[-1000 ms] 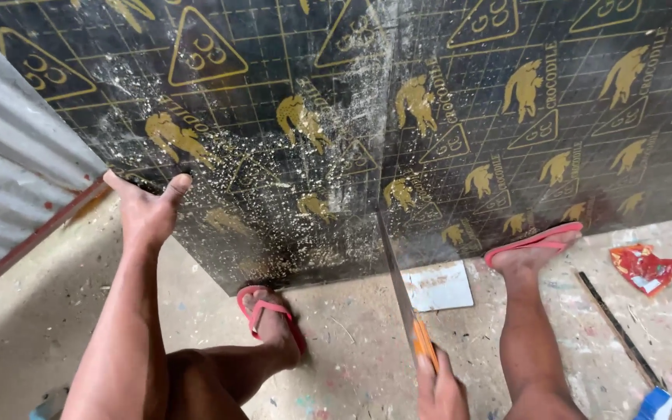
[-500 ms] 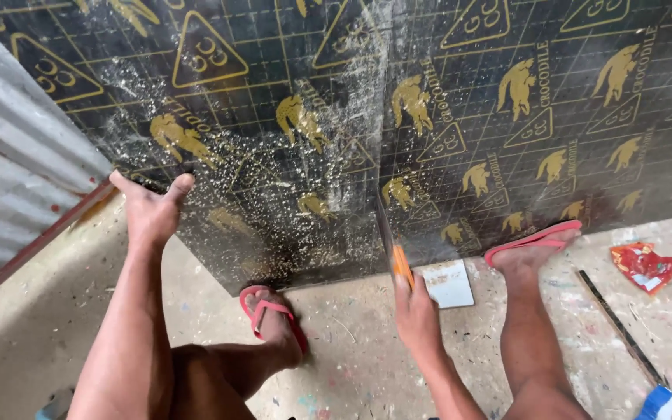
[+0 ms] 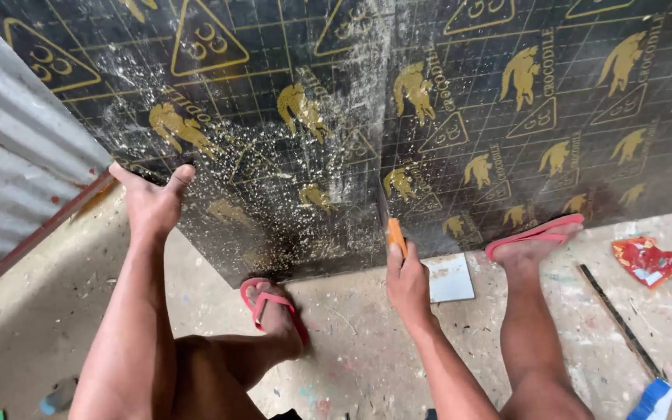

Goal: The person kneels on the floor and uses a hand saw to cut a large, dark-colored board with a repeating yellow pattern. The person holds the board steady with their left hand while sawing with their right hand.

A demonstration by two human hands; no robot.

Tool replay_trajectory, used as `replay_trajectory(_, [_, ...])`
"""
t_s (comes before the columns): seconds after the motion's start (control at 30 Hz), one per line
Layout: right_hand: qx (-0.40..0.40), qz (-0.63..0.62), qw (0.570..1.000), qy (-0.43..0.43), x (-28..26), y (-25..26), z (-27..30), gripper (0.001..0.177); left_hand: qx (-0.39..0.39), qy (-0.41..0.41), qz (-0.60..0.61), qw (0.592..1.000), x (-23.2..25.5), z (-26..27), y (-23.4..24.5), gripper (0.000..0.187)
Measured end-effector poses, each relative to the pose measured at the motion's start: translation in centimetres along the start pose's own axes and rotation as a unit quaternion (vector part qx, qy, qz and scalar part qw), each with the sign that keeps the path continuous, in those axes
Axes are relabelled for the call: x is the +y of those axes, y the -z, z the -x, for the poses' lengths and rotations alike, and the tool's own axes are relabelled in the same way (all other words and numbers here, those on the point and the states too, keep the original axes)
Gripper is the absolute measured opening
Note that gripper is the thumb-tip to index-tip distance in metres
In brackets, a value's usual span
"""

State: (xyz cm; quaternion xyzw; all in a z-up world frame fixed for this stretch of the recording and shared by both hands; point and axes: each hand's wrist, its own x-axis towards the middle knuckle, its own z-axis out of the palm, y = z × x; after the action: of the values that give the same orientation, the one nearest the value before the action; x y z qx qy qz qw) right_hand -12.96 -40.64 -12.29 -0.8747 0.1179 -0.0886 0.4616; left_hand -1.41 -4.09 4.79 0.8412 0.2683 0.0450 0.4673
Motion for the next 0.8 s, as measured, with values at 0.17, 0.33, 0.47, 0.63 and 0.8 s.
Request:
replay_trajectory(0.17, [-0.074,0.028,0.983,-0.167,-0.3,4.6,6.9,0.036,-0.001,-0.012,-0.015,1.0,-0.2,-0.7,0.1,0.129])
replay_trajectory(0.33, [-0.068,0.138,0.956,-0.251,4.5,6.2,13.7,0.045,0.002,-0.014,-0.024,1.0,-0.5,-0.5,-0.3,0.129])
replay_trajectory(0.47, [-0.04,0.06,0.98,-0.185,-3.3,3.8,6.2,0.035,0.036,-0.087,-0.004,0.996,-5.1,-2.8,-0.6,0.12])
replay_trajectory(0.63, [0.029,0.005,0.995,-0.096,-1.8,1.2,2.5,0.035,0.038,-0.157,0.022,0.987,-6.4,-3.1,-0.7,0.113])
replay_trajectory(0.8, [-0.086,0.043,0.978,-0.183,0.2,4.5,8.9,0.034,-0.001,-0.029,-0.01,1.0,-0.3,-0.5,0.0,0.126])
